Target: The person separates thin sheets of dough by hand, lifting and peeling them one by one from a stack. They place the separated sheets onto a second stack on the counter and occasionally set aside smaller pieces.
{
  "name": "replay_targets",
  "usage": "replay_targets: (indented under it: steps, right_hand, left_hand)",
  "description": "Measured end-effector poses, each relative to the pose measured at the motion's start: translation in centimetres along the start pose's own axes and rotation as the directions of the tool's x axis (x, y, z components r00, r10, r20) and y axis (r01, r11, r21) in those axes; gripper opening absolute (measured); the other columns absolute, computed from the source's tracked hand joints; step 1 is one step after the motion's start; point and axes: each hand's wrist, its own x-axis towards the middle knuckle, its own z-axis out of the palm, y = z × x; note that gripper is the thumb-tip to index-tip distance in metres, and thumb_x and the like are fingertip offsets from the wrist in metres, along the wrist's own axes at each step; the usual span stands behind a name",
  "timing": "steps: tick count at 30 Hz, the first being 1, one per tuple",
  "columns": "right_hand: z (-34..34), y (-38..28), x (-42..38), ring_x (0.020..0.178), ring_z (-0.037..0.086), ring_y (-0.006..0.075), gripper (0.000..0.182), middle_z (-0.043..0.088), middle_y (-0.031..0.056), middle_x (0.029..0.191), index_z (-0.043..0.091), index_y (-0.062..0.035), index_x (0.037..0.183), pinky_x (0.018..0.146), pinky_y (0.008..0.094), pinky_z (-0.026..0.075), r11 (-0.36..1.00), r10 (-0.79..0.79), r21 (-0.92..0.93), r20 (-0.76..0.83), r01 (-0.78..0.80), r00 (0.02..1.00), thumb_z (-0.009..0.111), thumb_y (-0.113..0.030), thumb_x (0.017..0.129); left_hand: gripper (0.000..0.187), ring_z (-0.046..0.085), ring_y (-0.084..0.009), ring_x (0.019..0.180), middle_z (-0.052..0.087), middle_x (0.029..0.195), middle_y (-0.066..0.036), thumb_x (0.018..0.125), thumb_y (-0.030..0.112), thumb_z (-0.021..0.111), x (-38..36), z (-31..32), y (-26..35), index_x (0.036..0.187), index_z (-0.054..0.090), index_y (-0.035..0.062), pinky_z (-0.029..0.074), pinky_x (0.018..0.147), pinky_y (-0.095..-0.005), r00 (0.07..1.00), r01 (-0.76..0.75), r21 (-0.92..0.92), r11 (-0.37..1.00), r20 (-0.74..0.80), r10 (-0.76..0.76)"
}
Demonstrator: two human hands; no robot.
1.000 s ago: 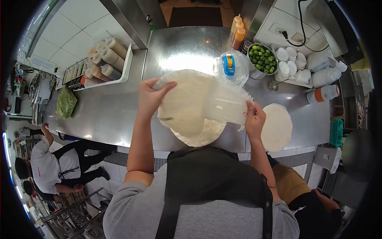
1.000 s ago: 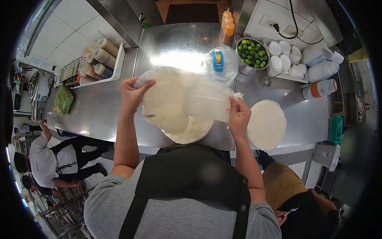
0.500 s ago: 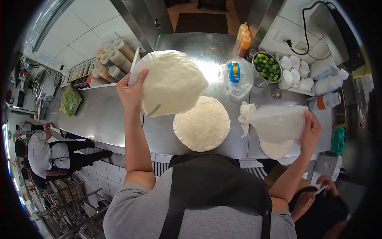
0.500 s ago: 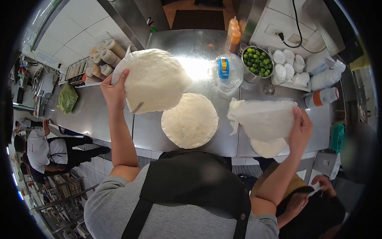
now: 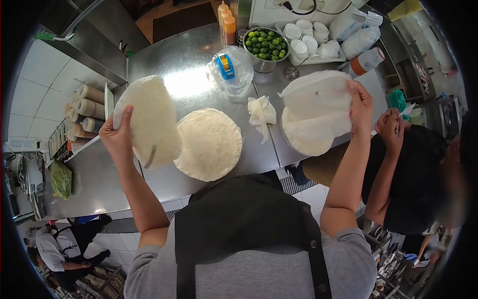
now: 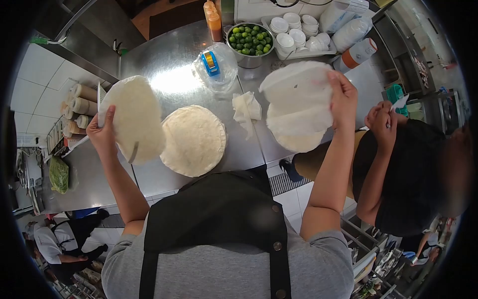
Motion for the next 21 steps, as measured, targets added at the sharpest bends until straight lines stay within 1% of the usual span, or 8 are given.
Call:
replay_targets:
  steps: [2,3,5,7,10,12,19,21]
  right_hand:
    - [-2.0,2.1,0.9,0.050,0.033,0.0012,0.026,0.057,-0.0083,0.067,0.073,-0.0041,0.101,0.046,0.0204,0.026,0.996,0.058,-0.063,-0.166,-0.069,0.984,0.063,-0.028,0.099]
    - [-3.1,4.3,1.2,0.050,0.033,0.0012,0.026,0.057,-0.0083,0.067,0.073,-0.0041,0.101,0.046,0.0204,0.026,0.996,0.055,-0.064,-0.167,-0.067,0.984,0.063,-0.028,0.099]
    - [-4.9,10.6,1.1,0.056,0.040,0.0032,0.027,0.059,-0.0064,0.071,0.073,-0.0022,0.103,0.053,0.0216,0.033,0.986,0.082,-0.118,-0.256,-0.116,0.963,0.062,-0.027,0.099]
    - [-5.7,17.2,-0.2,0.066,0.044,0.0066,0.028,0.056,-0.0056,0.073,0.071,0.0010,0.099,0.061,0.0262,0.039,0.976,0.167,-0.063,-0.387,-0.207,0.907,0.061,-0.025,0.100]
    - [-6.8,23.8,-3.0,0.074,0.050,0.0095,0.027,0.056,-0.0033,0.077,0.069,0.0025,0.100,0.070,0.0298,0.044,0.953,0.225,-0.102,-0.398,-0.286,0.890,0.060,-0.023,0.100]
    - [-8.0,27.6,-4.1,0.078,0.053,0.0098,0.026,0.062,0.0013,0.083,0.068,0.0020,0.103,0.074,0.0287,0.046,0.912,0.208,-0.272,-0.340,-0.307,0.917,0.061,-0.022,0.099]
    - [-7.2,28.1,-5.7,0.087,0.061,0.0158,0.028,0.064,0.0082,0.089,0.063,0.0005,0.117,0.081,0.0302,0.047,0.897,0.117,-0.341,-0.428,-0.280,0.896,0.061,-0.019,0.098]
    - [-6.2,25.7,-6.1,0.096,0.062,0.0205,0.037,0.062,0.0108,0.105,0.059,-0.0051,0.128,0.086,0.0325,0.048,0.930,0.190,-0.182,-0.505,-0.319,0.842,0.067,-0.010,0.092]
  left_hand:
    - [0.023,0.061,-0.0059,0.075,0.073,0.087,-0.004,0.088,0.015,0.079,0.0,-0.2,-0.1,0.101,0.075,-0.0038,0.047,0.070,-0.0209,1.000,0.008,0.003,1.000,0.013,-0.008]
    - [0.023,0.061,-0.0059,0.075,0.073,0.087,-0.004,0.088,0.015,0.079,-0.1,-0.3,-0.1,0.101,0.075,-0.0038,0.047,0.070,-0.0209,1.000,0.008,0.000,1.000,0.013,-0.008]
    - [0.023,0.061,-0.0056,0.073,0.072,0.085,-0.003,0.088,0.016,0.079,-0.4,-0.4,-0.3,0.100,0.075,-0.0035,0.047,0.068,-0.0210,1.000,0.012,0.034,0.999,0.006,-0.012]
    - [0.024,0.060,-0.0055,0.072,0.072,0.084,-0.003,0.087,0.017,0.079,-0.4,-0.6,-1.0,0.099,0.075,-0.0033,0.047,0.067,-0.0212,0.999,0.020,0.046,0.999,0.025,-0.021]
    - [0.024,0.060,-0.0054,0.070,0.072,0.081,-0.003,0.087,0.018,0.080,-0.5,-0.1,-1.5,0.098,0.075,-0.0030,0.046,0.064,-0.0215,0.998,0.027,0.061,0.998,0.052,-0.030]
    - [0.024,0.060,-0.0055,0.069,0.071,0.080,-0.002,0.087,0.018,0.080,-0.8,0.3,-1.5,0.098,0.075,-0.0029,0.046,0.063,-0.0217,0.997,0.028,0.064,0.998,0.067,-0.032]
    - [0.026,0.061,-0.0061,0.070,0.072,0.081,-0.004,0.087,0.019,0.080,-0.7,1.0,-0.5,0.099,0.075,-0.0037,0.046,0.064,-0.0208,0.997,0.026,0.079,0.997,0.075,-0.032]
    - [0.026,0.061,-0.0060,0.070,0.072,0.082,-0.004,0.087,0.018,0.080,-0.7,1.1,-0.7,0.099,0.075,-0.0037,0.046,0.064,-0.0206,0.996,0.014,0.069,0.998,0.085,-0.020]
